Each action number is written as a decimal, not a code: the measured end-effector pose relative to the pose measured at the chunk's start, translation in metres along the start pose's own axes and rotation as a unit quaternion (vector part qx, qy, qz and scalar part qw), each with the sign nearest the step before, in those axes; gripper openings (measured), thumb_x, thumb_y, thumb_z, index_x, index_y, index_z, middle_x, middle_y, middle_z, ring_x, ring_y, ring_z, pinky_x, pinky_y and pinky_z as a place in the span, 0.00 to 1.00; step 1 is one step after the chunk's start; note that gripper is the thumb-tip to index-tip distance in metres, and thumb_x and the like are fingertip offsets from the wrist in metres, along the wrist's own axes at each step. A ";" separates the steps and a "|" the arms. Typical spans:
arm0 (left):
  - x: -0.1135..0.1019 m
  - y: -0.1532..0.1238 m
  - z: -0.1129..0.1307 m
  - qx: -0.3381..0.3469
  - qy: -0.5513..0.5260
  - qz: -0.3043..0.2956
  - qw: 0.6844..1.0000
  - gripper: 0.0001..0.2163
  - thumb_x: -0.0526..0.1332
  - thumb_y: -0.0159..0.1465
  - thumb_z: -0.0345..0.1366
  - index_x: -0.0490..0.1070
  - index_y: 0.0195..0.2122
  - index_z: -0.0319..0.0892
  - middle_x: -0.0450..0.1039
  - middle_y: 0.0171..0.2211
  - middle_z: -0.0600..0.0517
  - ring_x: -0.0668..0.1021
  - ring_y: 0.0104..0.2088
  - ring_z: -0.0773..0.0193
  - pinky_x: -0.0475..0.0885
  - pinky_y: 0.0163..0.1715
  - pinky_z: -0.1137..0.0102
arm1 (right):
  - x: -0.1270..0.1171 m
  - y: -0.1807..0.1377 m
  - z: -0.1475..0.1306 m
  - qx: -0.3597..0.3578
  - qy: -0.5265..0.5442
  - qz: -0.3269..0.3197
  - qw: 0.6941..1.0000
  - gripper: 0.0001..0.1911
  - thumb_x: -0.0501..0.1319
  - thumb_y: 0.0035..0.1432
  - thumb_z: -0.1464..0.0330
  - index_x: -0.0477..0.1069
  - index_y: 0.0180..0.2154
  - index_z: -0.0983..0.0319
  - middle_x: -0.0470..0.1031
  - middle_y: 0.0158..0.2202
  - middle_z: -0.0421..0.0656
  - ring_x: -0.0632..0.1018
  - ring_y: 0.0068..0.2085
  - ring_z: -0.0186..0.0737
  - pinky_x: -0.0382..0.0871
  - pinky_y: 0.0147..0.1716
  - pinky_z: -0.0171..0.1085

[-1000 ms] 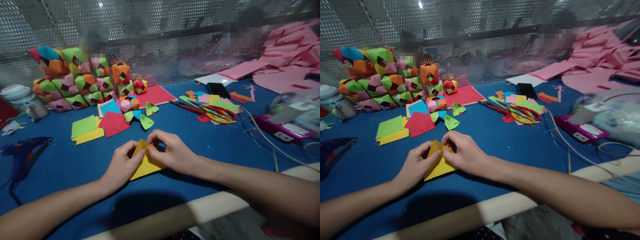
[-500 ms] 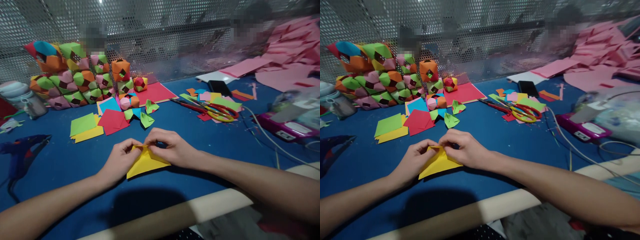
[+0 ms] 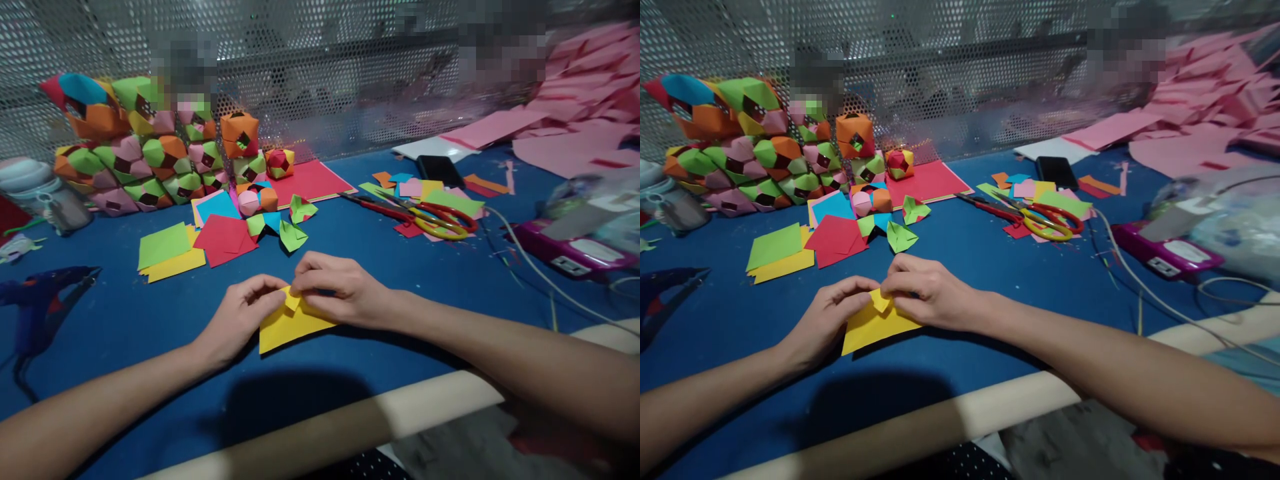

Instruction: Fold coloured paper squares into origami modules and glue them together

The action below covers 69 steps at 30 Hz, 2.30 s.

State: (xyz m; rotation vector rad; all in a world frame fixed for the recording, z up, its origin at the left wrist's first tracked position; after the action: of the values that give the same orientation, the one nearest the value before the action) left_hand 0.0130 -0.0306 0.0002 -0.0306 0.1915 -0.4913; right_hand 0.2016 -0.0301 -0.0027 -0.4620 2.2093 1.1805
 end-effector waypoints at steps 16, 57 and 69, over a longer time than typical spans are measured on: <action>0.003 0.001 0.000 0.085 0.158 0.023 0.983 0.08 0.58 0.61 0.36 0.72 0.39 0.40 0.73 0.37 0.51 0.73 0.37 0.65 0.67 0.37 0.73 | 0.002 0.003 -0.002 0.086 0.038 -0.007 0.996 0.05 0.57 0.55 0.76 0.68 0.36 0.65 0.71 0.33 0.45 0.71 0.35 0.36 0.66 0.35 0.36; -0.002 0.004 0.003 0.053 0.155 0.012 0.987 0.11 0.56 0.63 0.36 0.76 0.42 0.43 0.74 0.39 0.51 0.74 0.39 0.64 0.66 0.40 0.71 | 0.005 0.003 0.005 0.172 0.094 -0.003 0.981 0.04 0.59 0.57 0.71 0.72 0.34 0.64 0.72 0.32 0.43 0.72 0.34 0.34 0.66 0.34 0.35; -0.003 0.007 0.005 0.014 0.131 0.029 0.991 0.12 0.58 0.61 0.40 0.78 0.39 0.42 0.77 0.37 0.50 0.75 0.38 0.61 0.69 0.38 0.70 | 0.011 0.003 0.007 0.217 0.110 0.028 0.970 0.06 0.62 0.54 0.67 0.72 0.32 0.64 0.72 0.30 0.41 0.71 0.31 0.33 0.65 0.30 0.33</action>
State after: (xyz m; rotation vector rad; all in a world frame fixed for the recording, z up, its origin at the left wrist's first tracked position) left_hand 0.0148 -0.0236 0.0050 0.0676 0.4419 -0.4391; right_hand 0.1940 -0.0230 -0.0113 -0.3600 2.5941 0.6613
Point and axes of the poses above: each hand's wrist, its own y-axis towards the middle knuckle, its own x-axis out of the palm, z = x × y, the point moved 1 cm from there along y, towards the middle knuckle
